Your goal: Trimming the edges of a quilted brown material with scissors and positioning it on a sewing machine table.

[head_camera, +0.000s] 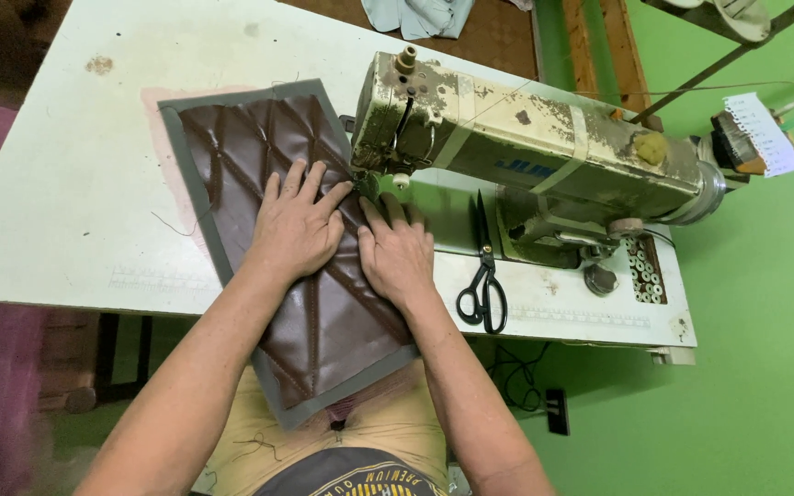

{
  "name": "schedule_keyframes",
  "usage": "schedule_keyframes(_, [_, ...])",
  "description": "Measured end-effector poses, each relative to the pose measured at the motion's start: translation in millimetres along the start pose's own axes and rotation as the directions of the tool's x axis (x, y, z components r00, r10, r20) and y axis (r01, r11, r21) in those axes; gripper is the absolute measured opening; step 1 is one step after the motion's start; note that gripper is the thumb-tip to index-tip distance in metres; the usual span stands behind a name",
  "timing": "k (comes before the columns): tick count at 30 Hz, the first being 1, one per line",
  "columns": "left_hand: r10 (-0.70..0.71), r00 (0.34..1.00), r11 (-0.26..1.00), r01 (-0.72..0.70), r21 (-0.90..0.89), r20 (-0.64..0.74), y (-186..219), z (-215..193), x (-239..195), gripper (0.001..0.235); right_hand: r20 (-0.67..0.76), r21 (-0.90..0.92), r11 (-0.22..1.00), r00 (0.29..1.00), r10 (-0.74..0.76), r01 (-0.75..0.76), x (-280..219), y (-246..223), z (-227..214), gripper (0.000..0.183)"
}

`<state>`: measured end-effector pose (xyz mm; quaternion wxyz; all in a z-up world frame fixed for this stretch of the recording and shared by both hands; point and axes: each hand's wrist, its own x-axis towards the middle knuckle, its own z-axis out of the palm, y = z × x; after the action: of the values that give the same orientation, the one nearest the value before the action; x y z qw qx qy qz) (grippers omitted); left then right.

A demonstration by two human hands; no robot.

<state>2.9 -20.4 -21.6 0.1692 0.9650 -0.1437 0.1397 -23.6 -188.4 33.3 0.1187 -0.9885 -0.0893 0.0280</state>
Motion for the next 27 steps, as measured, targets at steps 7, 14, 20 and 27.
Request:
schedule_keyframes(7, [0.008, 1.000, 1.000, -0.008, -0.005, 0.011, -2, 1, 1, 0.052, 0.002, -0.019, 1.000, 1.000, 0.008, -0.008, 3, 2, 4, 0.054])
schedule_keyframes(14, [0.009, 1.000, 1.000, -0.009, -0.005, 0.013, -2, -1, 2, 0.051, 0.002, -0.013, 1.000, 1.000, 0.013, -0.013, 5, 4, 7, 0.054])
schedule_keyframes(20, [0.011, 0.996, 1.000, -0.010, -0.008, 0.085, -10, -6, 16, 0.054, 0.014, 0.000, 1.000, 1.000, 0.014, -0.014, 5, -1, -7, 0.056])
schedule_keyframes(27, [0.048, 0.991, 0.998, -0.052, 0.031, 0.123, -25, -2, 33, 0.064, -0.011, -0.001, 0.999, 0.999, 0.043, -0.043, 15, 9, 2, 0.059])
